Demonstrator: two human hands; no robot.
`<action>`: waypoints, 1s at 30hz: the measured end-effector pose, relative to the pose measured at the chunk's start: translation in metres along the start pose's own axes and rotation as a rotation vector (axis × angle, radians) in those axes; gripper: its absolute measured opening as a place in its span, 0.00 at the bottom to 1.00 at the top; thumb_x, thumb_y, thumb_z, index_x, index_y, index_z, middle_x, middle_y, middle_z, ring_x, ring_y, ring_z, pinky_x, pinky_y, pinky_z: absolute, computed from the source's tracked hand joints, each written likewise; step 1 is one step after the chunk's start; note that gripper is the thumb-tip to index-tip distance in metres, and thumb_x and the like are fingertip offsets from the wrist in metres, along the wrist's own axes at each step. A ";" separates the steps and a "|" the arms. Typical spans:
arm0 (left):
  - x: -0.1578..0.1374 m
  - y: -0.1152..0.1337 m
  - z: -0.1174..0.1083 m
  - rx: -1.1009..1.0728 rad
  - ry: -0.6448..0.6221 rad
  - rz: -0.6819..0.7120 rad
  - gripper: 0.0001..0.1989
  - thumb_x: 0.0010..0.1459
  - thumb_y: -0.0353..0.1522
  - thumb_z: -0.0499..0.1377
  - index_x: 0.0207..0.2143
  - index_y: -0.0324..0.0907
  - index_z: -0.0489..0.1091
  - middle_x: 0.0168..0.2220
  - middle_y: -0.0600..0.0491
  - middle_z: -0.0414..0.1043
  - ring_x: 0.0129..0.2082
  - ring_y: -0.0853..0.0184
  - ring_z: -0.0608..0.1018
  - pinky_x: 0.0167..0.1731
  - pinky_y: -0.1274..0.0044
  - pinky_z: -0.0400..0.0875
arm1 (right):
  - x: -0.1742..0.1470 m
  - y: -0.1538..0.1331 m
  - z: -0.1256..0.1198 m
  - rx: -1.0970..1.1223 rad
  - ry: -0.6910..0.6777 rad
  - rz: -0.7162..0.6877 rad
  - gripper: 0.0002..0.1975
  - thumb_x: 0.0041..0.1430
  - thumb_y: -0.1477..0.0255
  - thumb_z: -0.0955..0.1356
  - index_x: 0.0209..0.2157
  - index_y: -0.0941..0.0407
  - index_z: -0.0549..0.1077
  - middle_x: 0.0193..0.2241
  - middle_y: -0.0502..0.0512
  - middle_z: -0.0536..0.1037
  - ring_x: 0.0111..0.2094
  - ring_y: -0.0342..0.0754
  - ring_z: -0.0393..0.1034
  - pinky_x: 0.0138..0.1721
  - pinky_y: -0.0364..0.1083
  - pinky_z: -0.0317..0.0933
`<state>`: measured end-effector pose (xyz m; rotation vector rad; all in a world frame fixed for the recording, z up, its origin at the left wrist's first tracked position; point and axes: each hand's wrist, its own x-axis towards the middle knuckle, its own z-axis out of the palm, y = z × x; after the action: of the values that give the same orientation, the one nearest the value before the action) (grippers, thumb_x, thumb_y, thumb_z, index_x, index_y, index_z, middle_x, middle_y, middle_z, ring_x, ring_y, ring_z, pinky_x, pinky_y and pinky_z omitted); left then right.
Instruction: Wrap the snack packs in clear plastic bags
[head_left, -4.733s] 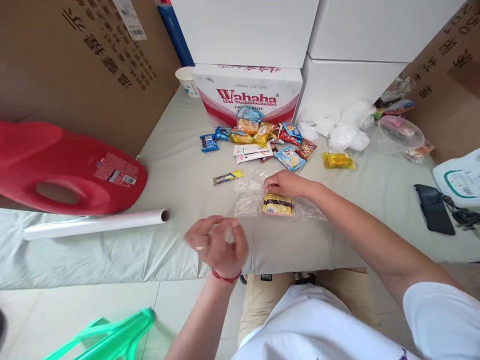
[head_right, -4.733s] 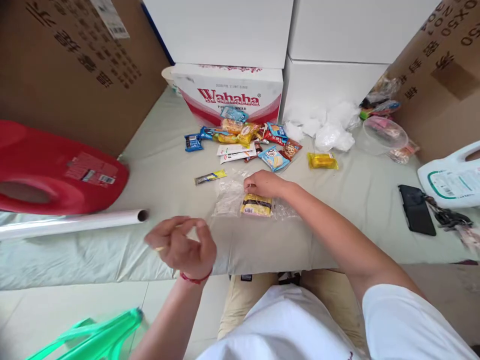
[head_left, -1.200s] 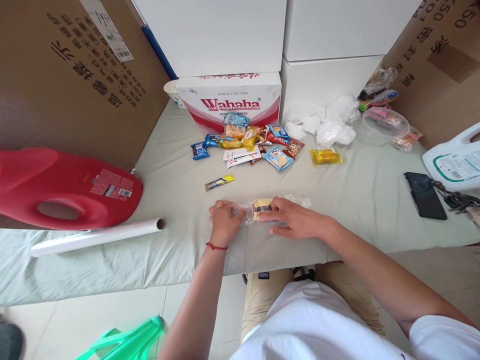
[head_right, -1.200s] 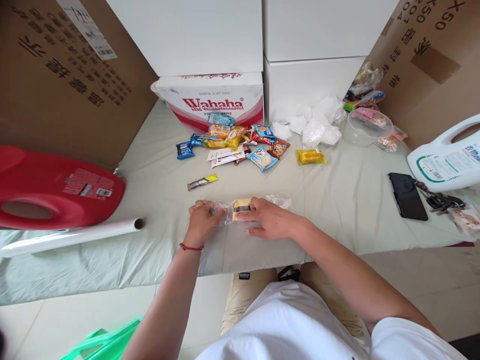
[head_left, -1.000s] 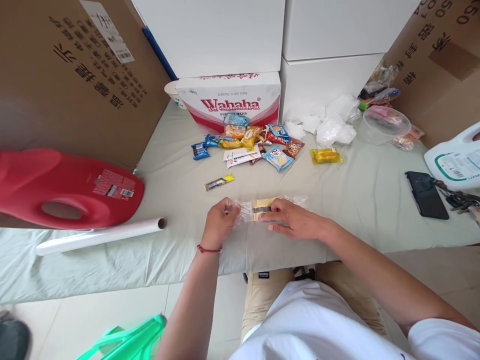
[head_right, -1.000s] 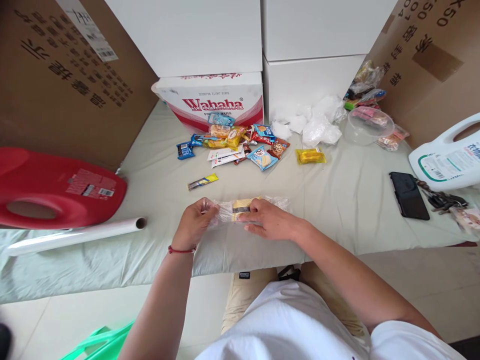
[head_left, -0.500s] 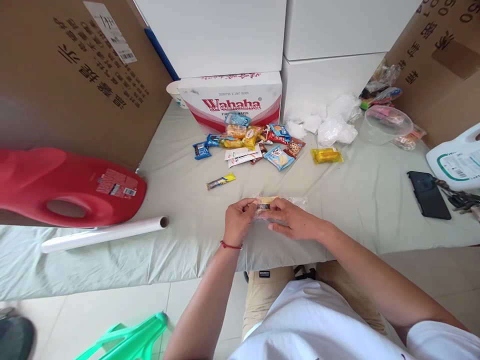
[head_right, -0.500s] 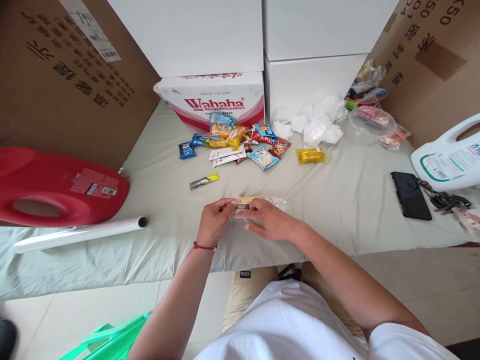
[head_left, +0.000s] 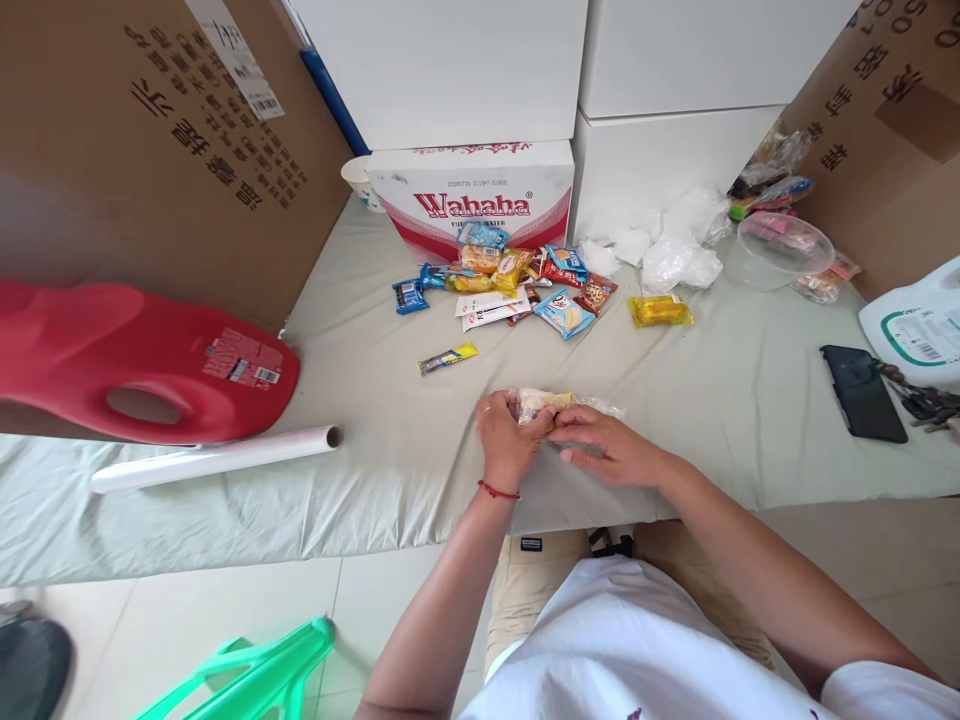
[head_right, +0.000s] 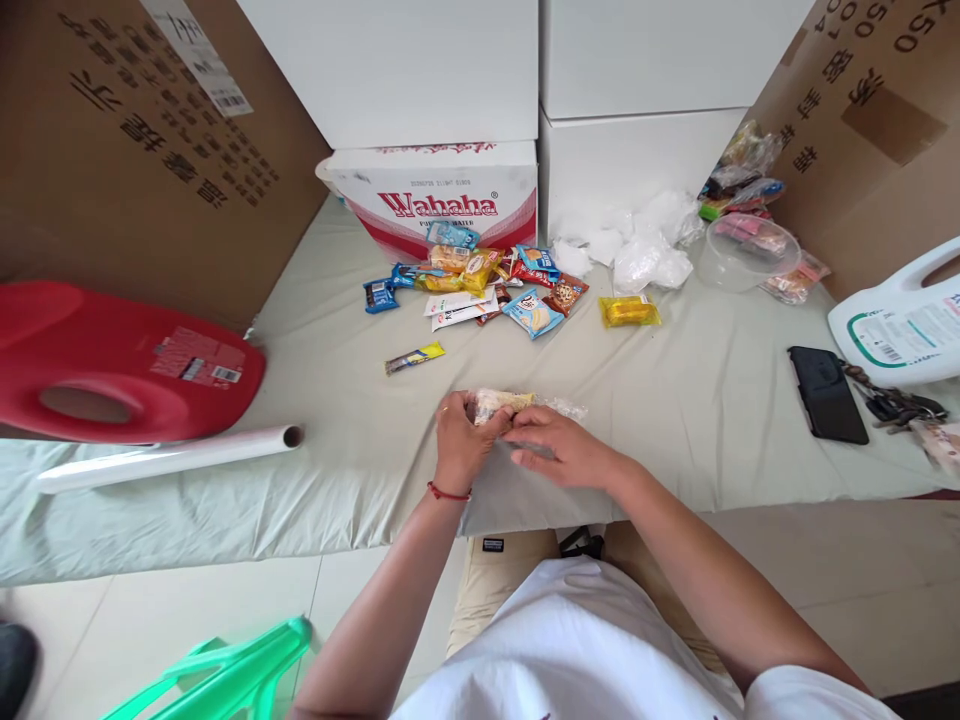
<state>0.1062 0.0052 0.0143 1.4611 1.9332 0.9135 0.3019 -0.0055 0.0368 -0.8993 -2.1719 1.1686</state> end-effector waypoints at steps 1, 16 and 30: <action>-0.003 0.004 0.001 -0.070 -0.023 -0.007 0.20 0.48 0.42 0.69 0.36 0.44 0.63 0.34 0.54 0.67 0.38 0.61 0.73 0.42 0.68 0.69 | -0.001 -0.002 -0.007 0.039 0.028 0.053 0.18 0.70 0.60 0.64 0.53 0.51 0.78 0.47 0.59 0.78 0.48 0.52 0.73 0.52 0.53 0.67; -0.021 0.010 0.014 -0.143 0.070 0.156 0.20 0.51 0.35 0.68 0.42 0.46 0.61 0.38 0.54 0.73 0.34 0.65 0.76 0.36 0.73 0.69 | 0.006 0.014 -0.020 -0.466 0.151 0.486 0.07 0.63 0.69 0.67 0.33 0.55 0.76 0.37 0.60 0.74 0.43 0.55 0.65 0.48 0.52 0.61; -0.030 0.002 0.017 0.125 -0.213 0.872 0.31 0.45 0.25 0.59 0.55 0.39 0.63 0.61 0.35 0.62 0.69 0.43 0.58 0.65 0.47 0.51 | -0.007 -0.006 0.024 1.038 0.439 0.498 0.23 0.62 0.54 0.66 0.50 0.54 0.77 0.47 0.59 0.80 0.49 0.57 0.74 0.49 0.55 0.70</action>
<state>0.1286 -0.0205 0.0057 2.4277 1.1811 0.9249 0.2878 -0.0255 0.0297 -1.0499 -0.7808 1.8229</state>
